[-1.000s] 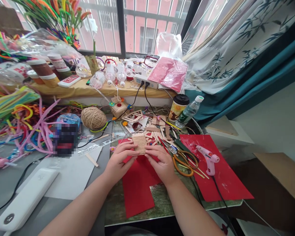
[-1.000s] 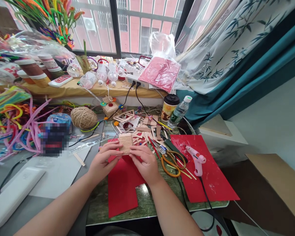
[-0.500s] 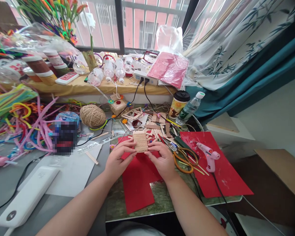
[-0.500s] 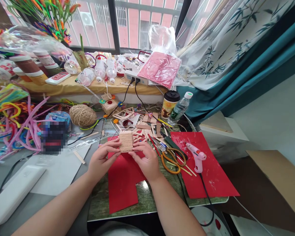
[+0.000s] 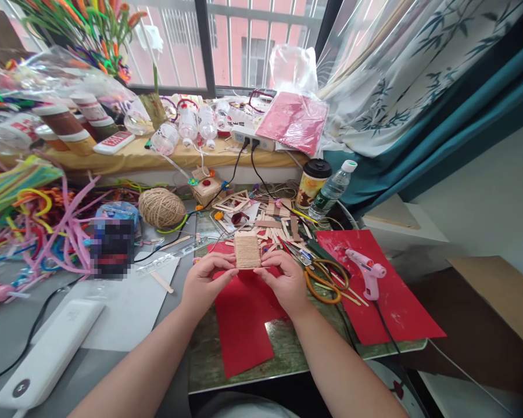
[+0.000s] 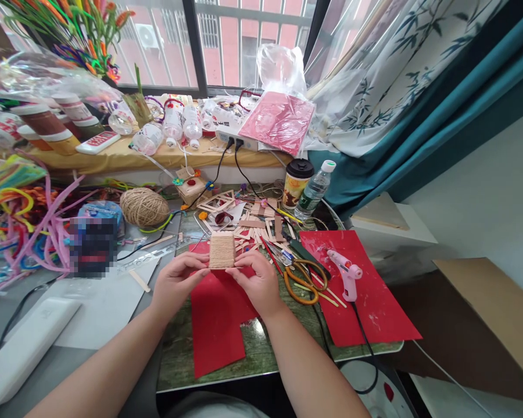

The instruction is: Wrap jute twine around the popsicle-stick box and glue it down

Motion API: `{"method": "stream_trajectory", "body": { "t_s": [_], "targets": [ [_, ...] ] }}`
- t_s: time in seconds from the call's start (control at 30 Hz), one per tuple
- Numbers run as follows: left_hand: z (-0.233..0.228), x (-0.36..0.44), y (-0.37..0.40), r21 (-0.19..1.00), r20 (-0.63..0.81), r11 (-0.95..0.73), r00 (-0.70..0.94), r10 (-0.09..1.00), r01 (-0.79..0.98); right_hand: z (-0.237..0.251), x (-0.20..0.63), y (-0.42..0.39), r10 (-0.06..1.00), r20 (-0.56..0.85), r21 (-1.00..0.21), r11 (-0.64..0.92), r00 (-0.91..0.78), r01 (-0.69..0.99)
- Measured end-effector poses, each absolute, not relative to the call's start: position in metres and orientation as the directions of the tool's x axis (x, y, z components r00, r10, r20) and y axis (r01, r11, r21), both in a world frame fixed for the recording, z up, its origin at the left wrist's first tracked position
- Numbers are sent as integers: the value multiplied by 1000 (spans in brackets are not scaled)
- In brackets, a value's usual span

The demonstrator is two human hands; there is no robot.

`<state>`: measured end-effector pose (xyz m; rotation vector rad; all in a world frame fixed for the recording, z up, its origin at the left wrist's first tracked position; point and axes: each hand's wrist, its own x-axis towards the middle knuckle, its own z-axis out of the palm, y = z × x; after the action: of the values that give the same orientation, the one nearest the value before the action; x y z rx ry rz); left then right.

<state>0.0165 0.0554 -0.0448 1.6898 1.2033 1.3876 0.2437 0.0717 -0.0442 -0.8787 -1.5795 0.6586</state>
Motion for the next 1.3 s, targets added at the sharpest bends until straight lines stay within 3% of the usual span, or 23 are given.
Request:
{"method": "stream_trajectory", "body": {
  "t_s": [0.7,1.07,1.3],
  "targets": [
    [-54,18,62,969,229,-225,-32,973,99,-51,240,69,866,493,-851,499,-83,164],
    [-50,19,59,973,216,-213,-28,976,90,-51,239,69,876,476,-866,482,-74,136],
    [-50,20,57,963,234,-233,11,972,133,-58,232,73,925,362,-928,369,-113,51]
  ]
}}
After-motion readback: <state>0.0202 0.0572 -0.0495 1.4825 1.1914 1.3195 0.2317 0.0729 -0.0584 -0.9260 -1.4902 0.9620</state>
